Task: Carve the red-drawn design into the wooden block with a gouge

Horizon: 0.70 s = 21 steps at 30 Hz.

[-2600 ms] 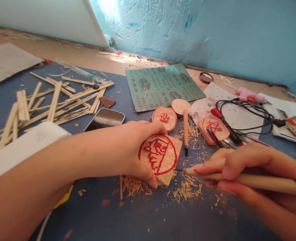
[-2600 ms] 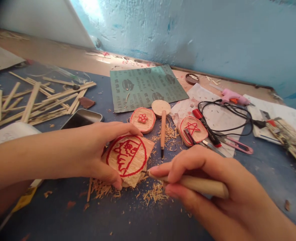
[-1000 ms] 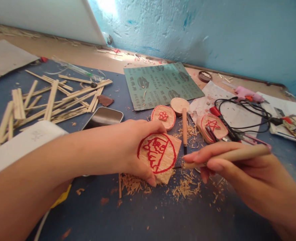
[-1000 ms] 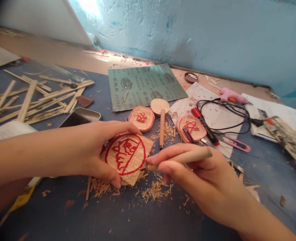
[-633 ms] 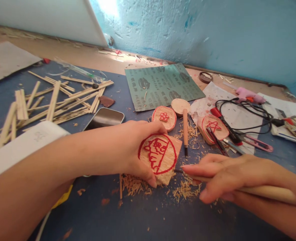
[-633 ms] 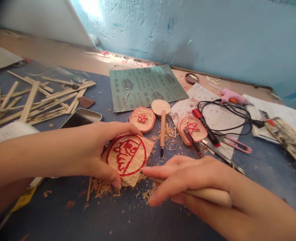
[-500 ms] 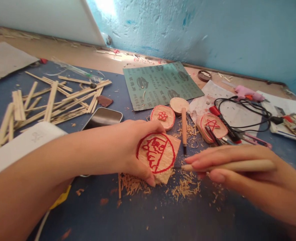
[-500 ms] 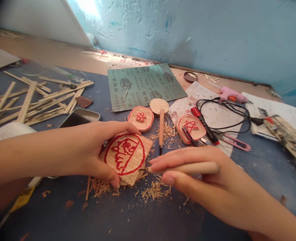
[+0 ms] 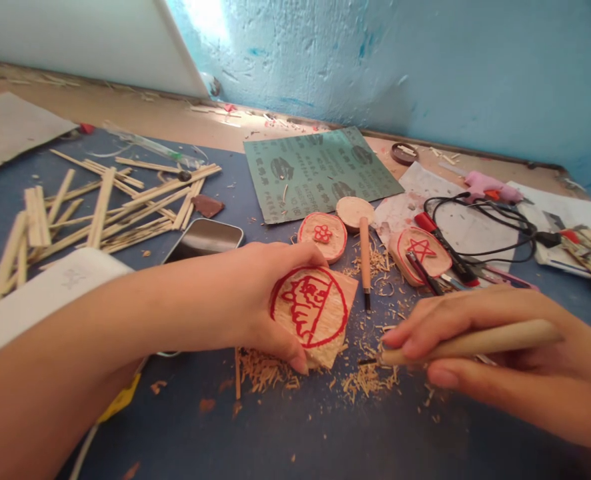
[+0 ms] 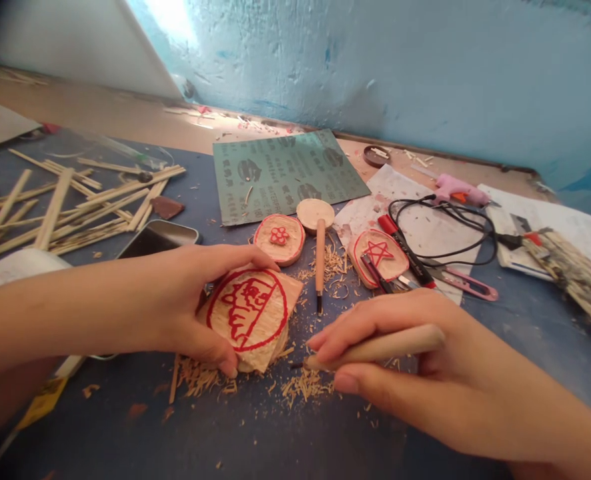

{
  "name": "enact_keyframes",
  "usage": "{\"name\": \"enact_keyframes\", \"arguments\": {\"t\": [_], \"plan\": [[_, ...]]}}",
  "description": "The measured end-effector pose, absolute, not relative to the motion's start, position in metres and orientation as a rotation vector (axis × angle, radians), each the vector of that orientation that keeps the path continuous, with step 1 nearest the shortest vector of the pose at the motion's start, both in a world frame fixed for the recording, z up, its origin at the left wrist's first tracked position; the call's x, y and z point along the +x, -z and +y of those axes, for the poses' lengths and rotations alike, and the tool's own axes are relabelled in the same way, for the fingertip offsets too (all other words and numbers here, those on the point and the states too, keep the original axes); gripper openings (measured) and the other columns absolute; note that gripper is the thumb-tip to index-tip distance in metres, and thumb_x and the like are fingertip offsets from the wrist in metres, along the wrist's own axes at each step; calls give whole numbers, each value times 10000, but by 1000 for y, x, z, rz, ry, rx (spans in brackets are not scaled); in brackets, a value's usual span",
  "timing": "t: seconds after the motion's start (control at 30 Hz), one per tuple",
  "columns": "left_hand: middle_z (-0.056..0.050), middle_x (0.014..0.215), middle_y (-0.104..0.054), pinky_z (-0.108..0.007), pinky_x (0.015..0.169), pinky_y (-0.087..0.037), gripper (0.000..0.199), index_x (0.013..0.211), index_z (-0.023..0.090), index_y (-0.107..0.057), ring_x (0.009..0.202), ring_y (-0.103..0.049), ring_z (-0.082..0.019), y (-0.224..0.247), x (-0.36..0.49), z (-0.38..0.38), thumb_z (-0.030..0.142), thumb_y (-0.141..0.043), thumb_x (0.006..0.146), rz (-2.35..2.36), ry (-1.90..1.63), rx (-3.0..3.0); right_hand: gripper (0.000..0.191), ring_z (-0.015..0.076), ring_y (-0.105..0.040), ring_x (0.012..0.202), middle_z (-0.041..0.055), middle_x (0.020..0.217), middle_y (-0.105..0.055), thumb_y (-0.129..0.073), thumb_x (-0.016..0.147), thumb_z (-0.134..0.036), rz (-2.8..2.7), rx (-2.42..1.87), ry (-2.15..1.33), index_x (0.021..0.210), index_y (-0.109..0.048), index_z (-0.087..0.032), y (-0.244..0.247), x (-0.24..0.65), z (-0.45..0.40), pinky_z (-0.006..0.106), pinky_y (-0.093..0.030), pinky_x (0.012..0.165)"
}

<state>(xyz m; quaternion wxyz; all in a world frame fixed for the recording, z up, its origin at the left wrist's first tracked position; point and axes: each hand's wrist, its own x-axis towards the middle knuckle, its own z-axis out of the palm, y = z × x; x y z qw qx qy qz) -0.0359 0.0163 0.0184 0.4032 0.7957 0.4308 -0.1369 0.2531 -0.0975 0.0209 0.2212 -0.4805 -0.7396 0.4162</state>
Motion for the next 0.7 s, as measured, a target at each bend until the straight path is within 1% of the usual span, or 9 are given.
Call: {"name": "enact_keyframes", "arguments": {"t": [0.03,0.1,0.17,0.23,0.3,0.43,0.5,0.6,0.7], "plan": [[-5,1192,-815,-303,735,-535,1022,1473,384,-600,967,-774,-289,-19,-36,16,677,-955,561,1085,344,2008,145,233,-861,1004,-44,1036,-880,-856,930,-271,-2006,-1337,-1101,1024,-854,-381,-21,252,-97,266,-725,833],[4,1187,-814,-301,743,-527,1027,1474,382,-596,973,-770,-285,-20,-35,16,675,-954,558,1084,341,1997,163,236,-857,1034,-39,1057,-877,-869,919,-292,-1980,-1327,-1069,1046,-851,-392,-22,251,-96,238,-721,801],[13,1156,-810,-298,728,-518,1025,1443,377,-607,956,-763,-281,-21,-35,16,672,-967,530,1108,347,1977,190,249,-861,1026,-26,1121,-874,-850,932,-319,-1960,-1350,-1148,1099,-861,-409,-22,251,-98,203,-708,694],[13,1114,-803,-299,706,-510,968,1354,359,-642,931,-749,-280,-22,-35,15,675,-980,505,1135,361,1966,208,254,-873,938,-16,1163,-874,-826,948,-344,-1896,-1413,-1267,1140,-862,-416,-22,252,-99,173,-662,551],[2,1115,-790,-308,712,-508,891,1257,340,-663,941,-734,-284,-22,-36,13,681,-983,499,1141,359,1981,195,229,-870,815,-22,1137,-880,-818,956,-367,-1850,-1457,-1307,1138,-863,-419,-21,252,-99,167,-628,491],[-33,1210,-752,-346,784,-522,856,1179,322,-647,1049,-703,-320,-19,-36,12,709,-977,490,1145,335,2055,149,163,-835,714,-53,956,-882,-812,964,-375,-2025,-1464,-1080,1090,-877,-418,-16,256,-96,178,-648,588],[-53,1191,-749,-360,756,-525,863,1147,307,-638,1029,-703,-330,-17,-36,11,716,-977,467,1160,337,2051,201,145,-814,686,-56,910,-874,-763,995,-341,-2179,-1465,-973,1158,-859,-407,-14,258,-97,178,-619,567],[-50,1075,-771,-351,638,-493,850,1131,296,-625,869,-721,-301,-15,-36,13,688,-979,465,1146,349,1979,339,153,-825,768,-35,1051,-879,-650,1046,-287,-2337,-1437,-953,1340,-786,-386,-14,259,-100,193,-612,576],[-34,1012,-783,-336,604,-479,841,1132,296,-612,803,-725,-277,-14,-37,14,665,-985,475,1114,349,1948,384,182,-839,883,-1,1145,-868,-607,1047,-244,-2389,-1393,-923,1375,-771,-358,-15,257,-104,220,-644,660]]}}
